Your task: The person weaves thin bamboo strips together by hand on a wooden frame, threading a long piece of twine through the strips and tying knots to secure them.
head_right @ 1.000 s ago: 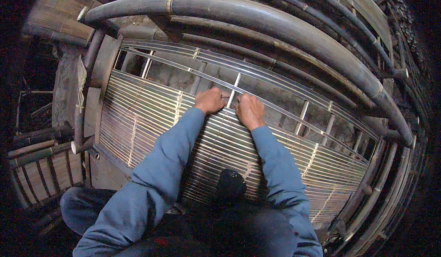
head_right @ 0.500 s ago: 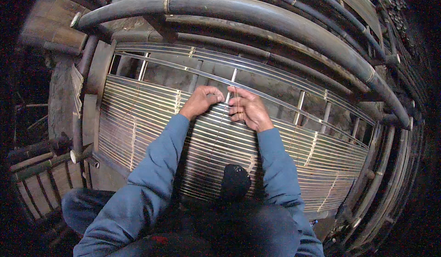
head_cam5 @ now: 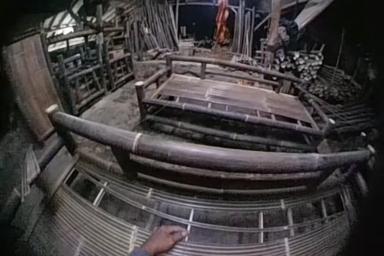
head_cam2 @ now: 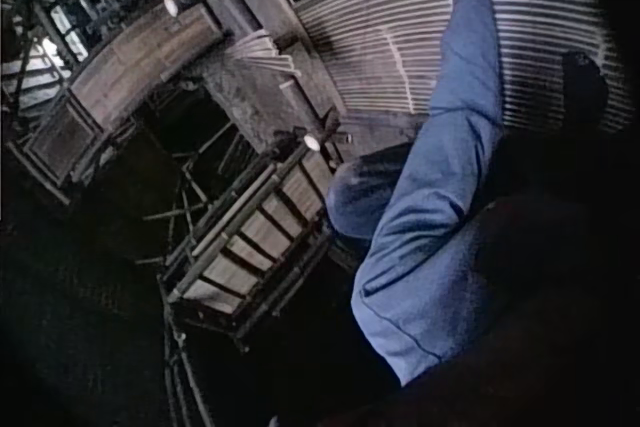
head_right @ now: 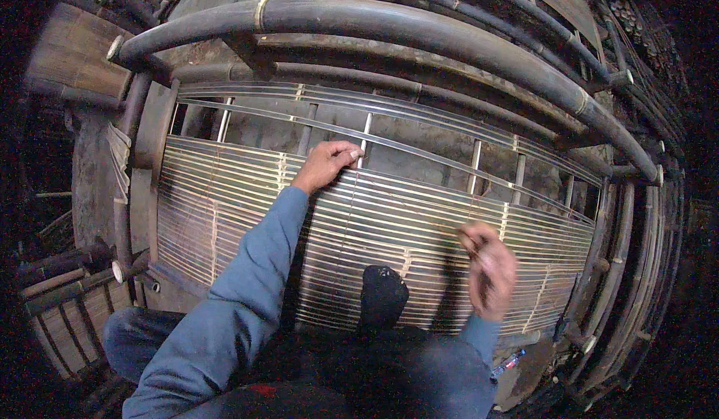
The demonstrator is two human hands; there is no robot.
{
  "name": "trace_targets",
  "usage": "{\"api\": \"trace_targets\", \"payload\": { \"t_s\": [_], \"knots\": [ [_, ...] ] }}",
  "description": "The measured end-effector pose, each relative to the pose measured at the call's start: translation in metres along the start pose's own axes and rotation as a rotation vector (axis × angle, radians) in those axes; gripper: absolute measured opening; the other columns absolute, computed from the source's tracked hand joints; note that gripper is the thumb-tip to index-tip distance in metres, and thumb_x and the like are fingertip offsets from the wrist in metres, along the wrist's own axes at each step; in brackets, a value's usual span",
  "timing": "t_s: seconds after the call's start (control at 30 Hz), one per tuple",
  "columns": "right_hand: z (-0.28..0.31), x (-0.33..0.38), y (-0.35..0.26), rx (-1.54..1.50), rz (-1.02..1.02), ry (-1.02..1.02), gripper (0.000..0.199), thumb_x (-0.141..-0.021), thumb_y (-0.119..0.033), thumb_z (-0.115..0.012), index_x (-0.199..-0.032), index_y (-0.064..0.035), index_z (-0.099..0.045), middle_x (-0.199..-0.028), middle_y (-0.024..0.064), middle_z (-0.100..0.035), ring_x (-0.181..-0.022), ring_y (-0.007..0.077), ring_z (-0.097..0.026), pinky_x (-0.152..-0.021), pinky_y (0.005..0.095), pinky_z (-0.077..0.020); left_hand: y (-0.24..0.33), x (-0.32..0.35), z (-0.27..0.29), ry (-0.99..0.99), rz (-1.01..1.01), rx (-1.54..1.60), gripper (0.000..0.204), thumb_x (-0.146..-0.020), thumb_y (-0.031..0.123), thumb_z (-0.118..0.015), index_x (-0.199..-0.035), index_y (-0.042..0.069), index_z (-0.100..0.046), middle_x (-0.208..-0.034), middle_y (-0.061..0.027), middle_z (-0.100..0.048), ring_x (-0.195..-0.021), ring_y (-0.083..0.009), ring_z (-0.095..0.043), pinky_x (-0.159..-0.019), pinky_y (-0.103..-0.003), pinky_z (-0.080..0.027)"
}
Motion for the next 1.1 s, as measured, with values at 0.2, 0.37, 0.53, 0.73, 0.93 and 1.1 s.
{"api": "trace_targets", "payload": {
  "t_s": [0.2, 0.37, 0.53, 0.73, 0.93, 1.1],
  "knots": [
    [0.049, 0.045, -0.062, -0.242, 0.195, 0.059, 0.031, -0.107, -0.029, -0.059, -0.087, -0.0074, -0.051, -0.076, 0.0051, -0.053, -0.069, 0.0174, -0.051, -0.082, 0.0412, -0.0496, 0.063, 0.041, -0.06, -0.016, -0.589, -0.063, 0.025, -0.094, 0.028, -0.072, -0.106, 0.007, -0.078, -0.101, -0.0142, -0.074, -0.1, -0.0324, -0.068, -0.096, -0.044, -0.049],
    [0.07, 0.044, -0.069, 0.138, 0.045, 0.18, 0.031, -0.106, -0.028, -0.062, -0.087, -0.0075, -0.05, -0.067, -0.0003, -0.042, -0.056, 0.0125, -0.039, -0.062, 0.0376, -0.0463, 0.067, 0.084, -0.085, -0.051, -0.402, -0.243, 0.029, -0.096, 0.03, -0.072, -0.079, 0.005, -0.072, -0.071, -0.0131, -0.063, -0.073, -0.0341, -0.059, -0.077, -0.048, -0.045],
    [0.06, -0.013, -0.047, 0.295, -0.117, 0.265, 0.022, -0.101, -0.023, -0.068, -0.1, -0.0011, -0.064, -0.068, -0.0006, -0.05, -0.058, 0.0062, -0.043, -0.047, 0.023, -0.0367, 0.077, 0.064, -0.059, -0.149, -0.31, -0.091, 0.027, -0.093, 0.027, -0.074, -0.081, 0.003, -0.073, -0.073, -0.0142, -0.068, -0.072, -0.0337, -0.065, -0.073, -0.046, -0.05],
    [-0.06, -0.145, 0.034, 0.855, -0.068, -0.496, 0.037, -0.099, -0.007, -0.063, -0.136, -0.0048, -0.064, -0.104, 0.0179, -0.075, -0.083, 0.0247, -0.072, -0.078, 0.0382, -0.0563, 0.046, -0.045, 0.01, 0.348, -0.35, -0.469, 0.025, -0.095, 0.026, -0.067, -0.098, 0.003, -0.075, -0.102, -0.0202, -0.073, -0.099, -0.0395, -0.068, -0.085, -0.05, -0.052],
    [-0.082, -0.222, 0.139, 1.634, 0.21, -0.509, 0.016, -0.088, -0.011, -0.072, -0.101, -0.0021, -0.069, -0.093, 0.0231, -0.073, -0.09, 0.0454, -0.07, -0.077, 0.0531, -0.0561, 0.012, -0.07, 0.005, 0.039, 0.05, -0.7, 0.026, -0.088, 0.027, -0.07, -0.095, 0.004, -0.078, -0.104, -0.0216, -0.075, -0.102, -0.0403, -0.071, -0.09, -0.053, -0.053],
    [-0.082, -0.24, 0.188, 1.397, -0.029, -0.535, 0.015, -0.085, -0.02, -0.077, -0.088, -0.0052, -0.075, -0.092, 0.0228, -0.073, -0.091, 0.0441, -0.071, -0.078, 0.0544, -0.0562, 0.008, -0.085, -0.001, -0.033, 0.075, -0.64, 0.026, -0.083, 0.029, -0.073, -0.107, 0.021, -0.082, -0.106, -0.0201, -0.075, -0.101, -0.0411, -0.071, -0.091, -0.051, -0.055]
  ]
}}
Point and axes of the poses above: each hand's wrist, its own x-axis away from the middle knuckle, its own z-axis out of the back of the hand, y = z × x, the point moved 1 cm from there along -x, towards the middle knuckle
